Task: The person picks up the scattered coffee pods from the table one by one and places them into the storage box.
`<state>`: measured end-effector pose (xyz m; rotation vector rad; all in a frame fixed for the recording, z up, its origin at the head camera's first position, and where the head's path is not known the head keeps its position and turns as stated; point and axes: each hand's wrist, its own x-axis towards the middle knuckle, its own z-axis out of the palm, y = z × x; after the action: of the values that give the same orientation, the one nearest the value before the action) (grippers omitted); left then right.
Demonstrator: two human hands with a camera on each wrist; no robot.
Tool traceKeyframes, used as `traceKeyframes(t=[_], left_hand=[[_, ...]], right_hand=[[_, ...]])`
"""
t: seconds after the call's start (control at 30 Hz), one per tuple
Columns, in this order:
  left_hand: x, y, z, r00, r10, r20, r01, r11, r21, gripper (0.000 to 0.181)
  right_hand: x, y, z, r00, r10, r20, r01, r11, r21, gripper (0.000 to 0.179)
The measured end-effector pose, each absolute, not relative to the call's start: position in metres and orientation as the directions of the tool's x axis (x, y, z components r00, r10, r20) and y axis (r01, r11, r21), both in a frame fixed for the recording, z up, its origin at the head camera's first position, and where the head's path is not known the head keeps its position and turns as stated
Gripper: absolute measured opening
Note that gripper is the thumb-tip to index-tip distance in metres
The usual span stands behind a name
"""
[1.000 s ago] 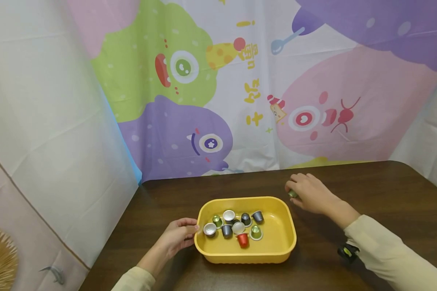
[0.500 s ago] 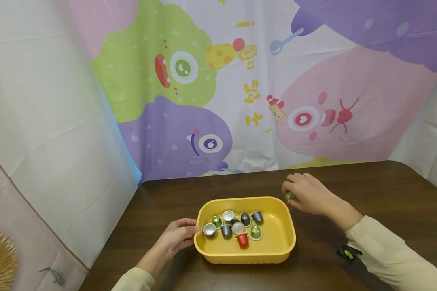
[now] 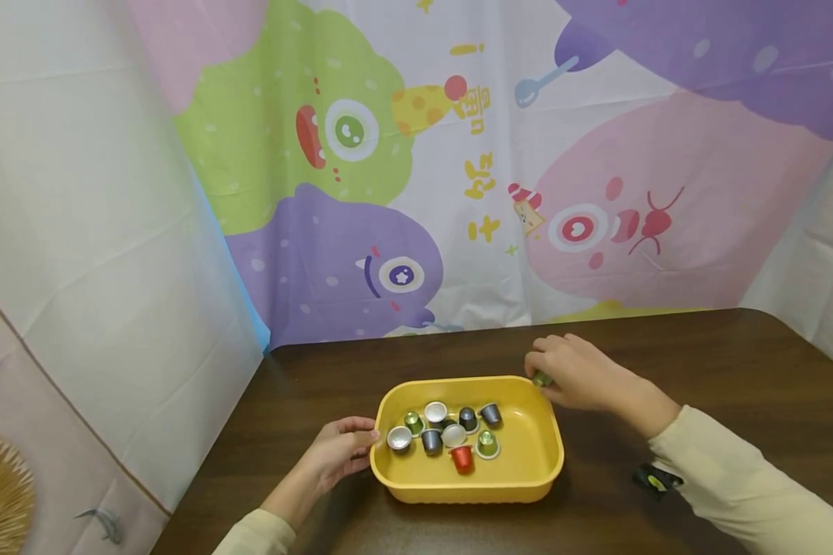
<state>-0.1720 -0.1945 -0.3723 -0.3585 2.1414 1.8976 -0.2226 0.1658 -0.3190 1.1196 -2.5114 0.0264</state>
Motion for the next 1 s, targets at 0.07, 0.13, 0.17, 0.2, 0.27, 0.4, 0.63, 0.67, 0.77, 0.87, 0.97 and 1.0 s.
traceKeyframes(t=[0.07, 0.13, 0.17, 0.2, 0.27, 0.4, 0.63, 0.67, 0.77, 0.87, 0.97, 1.0], left_hand=[[-0.172, -0.195, -0.373, -0.937, -0.009, -0.349, -0.347, 0.116, 0.931, 0.027], [-0.172, -0.195, -0.373, -0.938, -0.002, -0.346, -0.344, 0.111, 0.932, 0.027], [-0.171, -0.195, -0.373, -0.938, 0.001, -0.346, -0.344, 0.11, 0.933, 0.027], [-0.171, -0.195, -0.373, -0.938, 0.005, -0.346, -0.343, 0.109, 0.933, 0.027], [-0.171, -0.194, -0.373, -0.939, 0.011, -0.345, -0.341, 0.112, 0.933, 0.027], [-0.171, -0.194, -0.373, -0.938, 0.006, -0.346, -0.343, 0.116, 0.932, 0.027], [-0.172, -0.194, -0.373, -0.94, 0.0, -0.342, -0.34, 0.117, 0.933, 0.028], [-0.172, -0.194, -0.373, -0.939, 0.0, -0.343, -0.341, 0.117, 0.933, 0.028], [-0.172, -0.194, -0.373, -0.939, 0.003, -0.345, -0.342, 0.117, 0.932, 0.028], [-0.172, -0.194, -0.373, -0.938, 0.01, -0.345, -0.342, 0.12, 0.932, 0.028], [-0.172, -0.194, -0.373, -0.938, 0.012, -0.346, -0.342, 0.123, 0.932, 0.028], [-0.172, -0.194, -0.373, -0.938, 0.012, -0.345, -0.341, 0.123, 0.932, 0.028]], right_hand=[[-0.222, 0.162, -0.316, -0.606, -0.721, 0.335, -0.727, 0.674, 0.134, 0.023], [-0.222, 0.159, -0.313, -0.614, -0.728, 0.306, -0.732, 0.67, 0.124, 0.022], [-0.222, 0.157, -0.312, -0.621, -0.729, 0.289, -0.732, 0.671, 0.119, 0.021], [-0.223, 0.155, -0.31, -0.626, -0.731, 0.272, -0.733, 0.67, 0.115, 0.021], [-0.223, 0.152, -0.308, -0.639, -0.733, 0.233, -0.734, 0.672, 0.102, 0.019], [-0.224, 0.143, -0.304, -0.652, -0.743, 0.154, -0.742, 0.666, 0.071, 0.016], [-0.222, 0.126, -0.294, -0.668, -0.744, 0.01, -0.744, 0.668, -0.003, 0.014], [-0.222, 0.123, -0.293, -0.672, -0.74, -0.012, -0.74, 0.672, -0.01, 0.014], [-0.223, 0.117, -0.292, -0.687, -0.723, -0.067, -0.724, 0.69, -0.019, 0.014], [-0.225, 0.111, -0.291, -0.701, -0.704, -0.117, -0.706, 0.708, -0.024, 0.013], [-0.228, 0.105, -0.292, -0.709, -0.684, -0.17, -0.691, 0.722, -0.027, 0.012], [-0.228, 0.102, -0.292, -0.71, -0.679, -0.186, -0.687, 0.726, -0.028, 0.011]])
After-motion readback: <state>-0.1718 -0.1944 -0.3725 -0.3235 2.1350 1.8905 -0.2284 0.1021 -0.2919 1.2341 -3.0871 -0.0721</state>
